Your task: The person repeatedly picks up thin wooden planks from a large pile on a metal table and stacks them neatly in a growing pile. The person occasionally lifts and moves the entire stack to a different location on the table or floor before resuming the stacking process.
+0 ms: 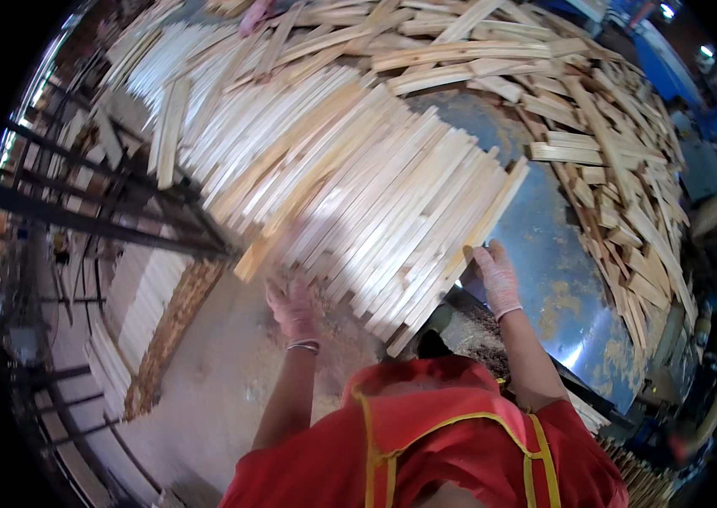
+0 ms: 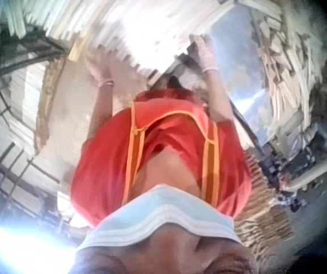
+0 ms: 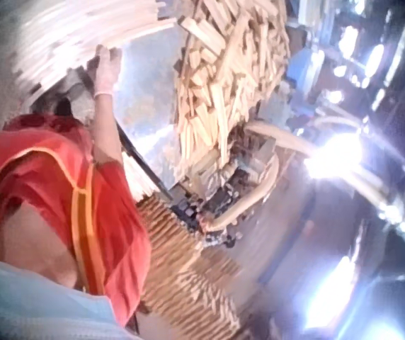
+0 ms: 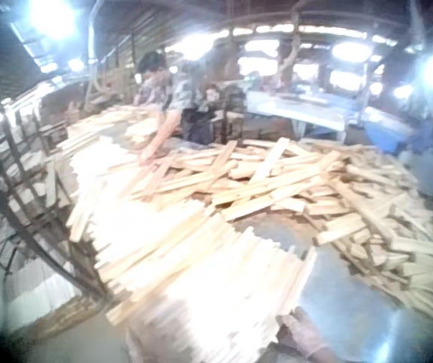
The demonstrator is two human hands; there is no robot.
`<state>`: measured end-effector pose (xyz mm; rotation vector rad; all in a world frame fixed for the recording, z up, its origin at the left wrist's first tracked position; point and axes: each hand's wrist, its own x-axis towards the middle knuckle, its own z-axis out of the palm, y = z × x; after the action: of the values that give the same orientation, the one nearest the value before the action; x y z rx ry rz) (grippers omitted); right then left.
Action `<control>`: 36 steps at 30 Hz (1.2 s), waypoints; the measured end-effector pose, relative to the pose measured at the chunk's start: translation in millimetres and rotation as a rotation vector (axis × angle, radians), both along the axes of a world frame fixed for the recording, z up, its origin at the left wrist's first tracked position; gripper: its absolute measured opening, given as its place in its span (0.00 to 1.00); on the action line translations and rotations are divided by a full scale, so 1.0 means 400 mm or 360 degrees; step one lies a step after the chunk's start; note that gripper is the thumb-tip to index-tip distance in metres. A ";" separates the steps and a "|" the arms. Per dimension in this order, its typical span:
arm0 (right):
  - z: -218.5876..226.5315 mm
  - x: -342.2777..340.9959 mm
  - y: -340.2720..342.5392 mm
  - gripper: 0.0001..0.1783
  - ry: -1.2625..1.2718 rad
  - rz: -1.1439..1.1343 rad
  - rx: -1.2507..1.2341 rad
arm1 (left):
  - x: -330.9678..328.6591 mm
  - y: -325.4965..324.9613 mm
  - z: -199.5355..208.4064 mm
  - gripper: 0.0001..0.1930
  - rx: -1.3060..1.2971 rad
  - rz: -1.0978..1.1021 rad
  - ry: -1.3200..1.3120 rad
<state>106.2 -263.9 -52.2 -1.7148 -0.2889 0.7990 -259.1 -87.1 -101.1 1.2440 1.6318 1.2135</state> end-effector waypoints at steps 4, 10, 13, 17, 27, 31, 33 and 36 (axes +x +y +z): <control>0.067 0.048 0.037 0.47 -0.0258 0.0269 -0.0365 | 0.066 0.022 0.040 0.20 -0.0719 0.0014 -0.0932; -0.009 0.182 0.028 0.52 -0.0341 -0.0137 -0.0340 | 0.104 -0.195 0.121 0.14 -0.0701 -0.1710 0.0880; 0.119 0.220 0.021 0.54 0.0205 -0.0118 0.0013 | 0.174 -0.174 0.117 0.20 -0.0741 -0.1679 0.0491; -0.007 0.388 -0.026 0.59 -0.0210 0.0357 -0.0572 | 0.507 0.031 0.206 0.43 -0.0684 -0.1439 0.1096; -0.070 0.499 0.006 0.41 -0.0239 0.0982 -0.0838 | 0.761 0.090 0.155 0.46 -0.0954 -0.1473 0.0582; 0.093 0.480 -0.005 0.35 -0.0287 0.0300 -0.0068 | 0.778 0.098 0.222 0.50 -0.0409 -0.1395 0.0397; 0.255 0.484 0.008 0.34 -0.0458 0.0132 0.0159 | 0.822 0.137 0.380 0.52 -0.0140 -0.1497 0.0073; 0.542 0.490 0.024 0.28 -0.0526 -0.0031 0.0399 | 0.846 0.107 0.711 0.50 0.0071 -0.1577 -0.0647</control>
<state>302.2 -254.4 164.7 -1.6028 -0.5724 0.4402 79.1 -44.2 183.2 1.4365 0.5362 0.7700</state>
